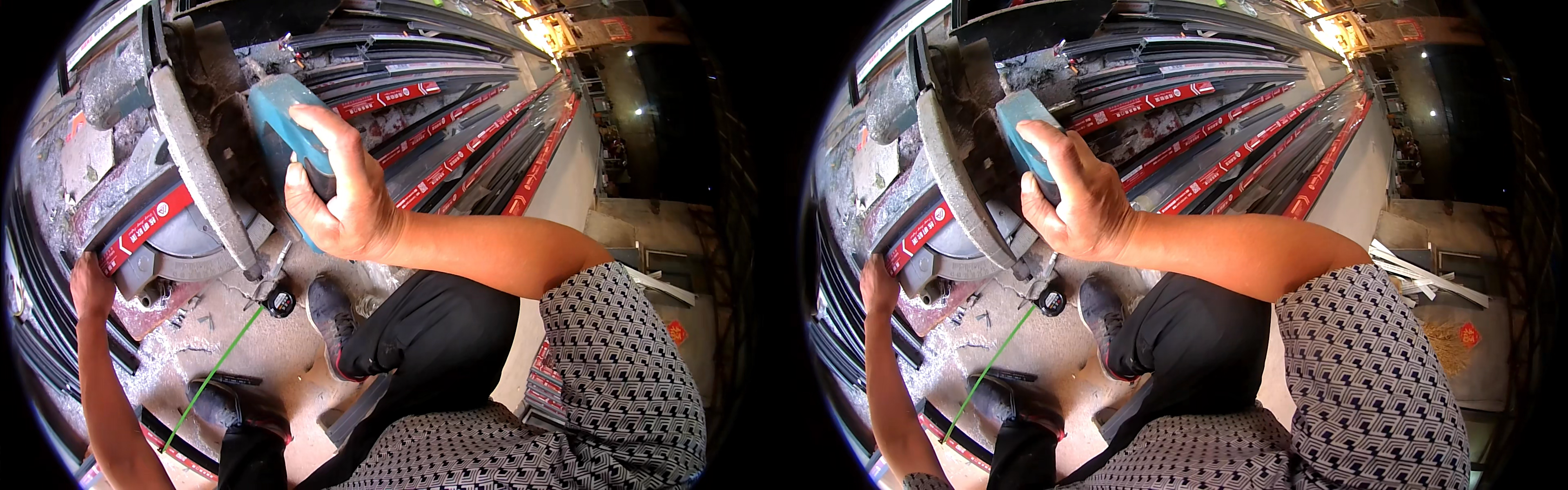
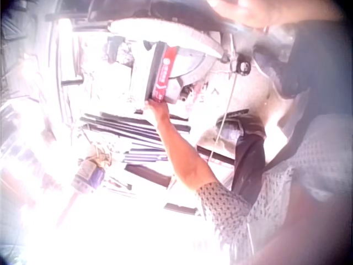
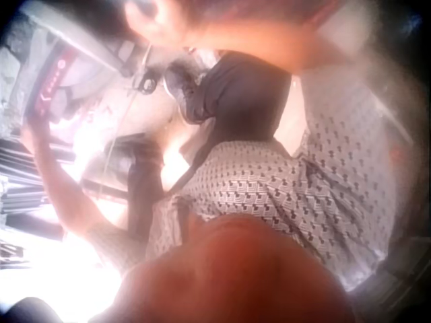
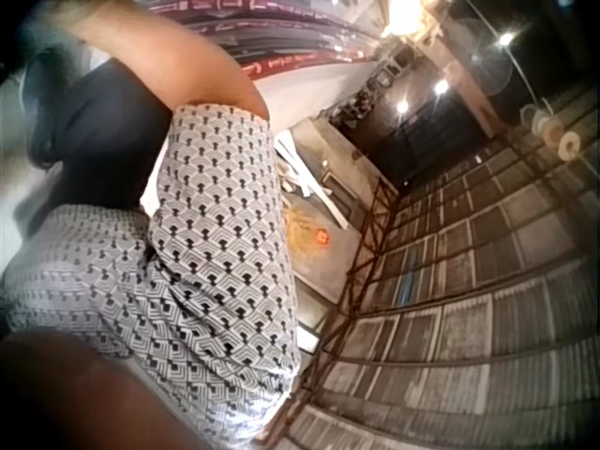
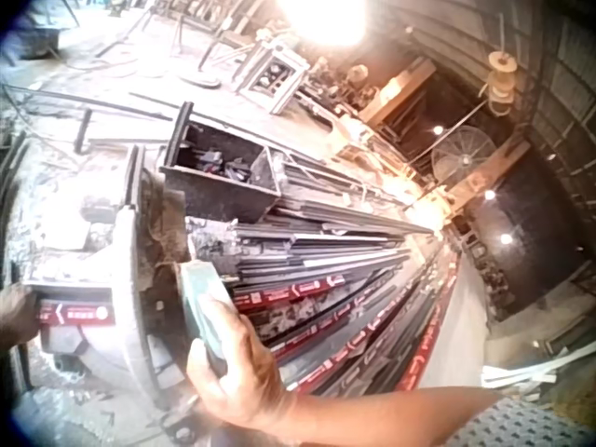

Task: The person measures and cuts aluminum window frame profiles using a tape measure, marker, and miter saw. They then fit the cut pieces into a window frame assembly on the floor.

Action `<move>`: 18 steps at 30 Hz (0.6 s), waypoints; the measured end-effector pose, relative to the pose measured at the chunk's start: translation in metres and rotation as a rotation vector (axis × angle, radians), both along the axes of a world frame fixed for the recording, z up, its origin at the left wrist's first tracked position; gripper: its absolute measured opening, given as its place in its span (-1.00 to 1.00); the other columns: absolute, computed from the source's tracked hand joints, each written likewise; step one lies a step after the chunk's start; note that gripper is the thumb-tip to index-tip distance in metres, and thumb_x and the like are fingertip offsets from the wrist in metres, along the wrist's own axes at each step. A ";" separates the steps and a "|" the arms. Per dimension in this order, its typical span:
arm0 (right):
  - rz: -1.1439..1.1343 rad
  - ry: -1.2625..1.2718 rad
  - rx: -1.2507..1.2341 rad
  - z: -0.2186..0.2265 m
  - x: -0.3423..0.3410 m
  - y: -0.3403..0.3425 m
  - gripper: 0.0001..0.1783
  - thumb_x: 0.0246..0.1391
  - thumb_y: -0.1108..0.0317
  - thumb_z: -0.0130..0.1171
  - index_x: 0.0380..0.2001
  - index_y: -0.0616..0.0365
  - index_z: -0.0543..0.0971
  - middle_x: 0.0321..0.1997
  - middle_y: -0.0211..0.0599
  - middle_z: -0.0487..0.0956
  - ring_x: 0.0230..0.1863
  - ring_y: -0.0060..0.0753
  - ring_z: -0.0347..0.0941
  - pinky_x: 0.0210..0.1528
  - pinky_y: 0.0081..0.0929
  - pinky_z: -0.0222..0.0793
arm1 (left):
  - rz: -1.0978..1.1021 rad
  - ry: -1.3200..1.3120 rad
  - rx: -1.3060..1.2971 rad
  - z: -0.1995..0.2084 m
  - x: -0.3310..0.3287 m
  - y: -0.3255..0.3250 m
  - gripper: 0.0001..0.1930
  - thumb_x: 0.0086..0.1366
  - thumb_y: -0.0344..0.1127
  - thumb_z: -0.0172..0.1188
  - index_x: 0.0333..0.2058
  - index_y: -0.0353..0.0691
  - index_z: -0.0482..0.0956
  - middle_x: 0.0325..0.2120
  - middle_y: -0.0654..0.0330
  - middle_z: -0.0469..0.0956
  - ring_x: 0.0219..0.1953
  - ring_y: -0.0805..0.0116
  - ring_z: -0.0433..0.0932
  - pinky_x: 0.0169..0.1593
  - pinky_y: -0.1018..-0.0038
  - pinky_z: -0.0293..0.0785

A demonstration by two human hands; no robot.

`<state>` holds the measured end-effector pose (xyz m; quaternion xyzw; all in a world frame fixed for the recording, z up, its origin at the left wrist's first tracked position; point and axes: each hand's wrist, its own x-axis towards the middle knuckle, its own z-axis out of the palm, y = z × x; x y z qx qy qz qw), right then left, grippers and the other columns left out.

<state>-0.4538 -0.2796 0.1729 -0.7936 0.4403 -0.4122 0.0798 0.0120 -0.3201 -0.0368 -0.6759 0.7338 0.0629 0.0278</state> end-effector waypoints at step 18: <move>0.042 -0.005 0.093 -0.010 -0.007 0.009 -0.27 0.19 0.45 0.22 0.38 0.19 0.18 0.09 0.24 0.48 -0.08 0.29 0.56 -0.05 -0.07 0.55 | 0.048 -0.014 0.086 0.020 -0.013 -0.002 -0.78 0.24 -0.54 0.06 -0.12 -0.33 0.50 -0.10 -0.16 0.61 0.07 -0.19 0.56 0.20 0.04 0.44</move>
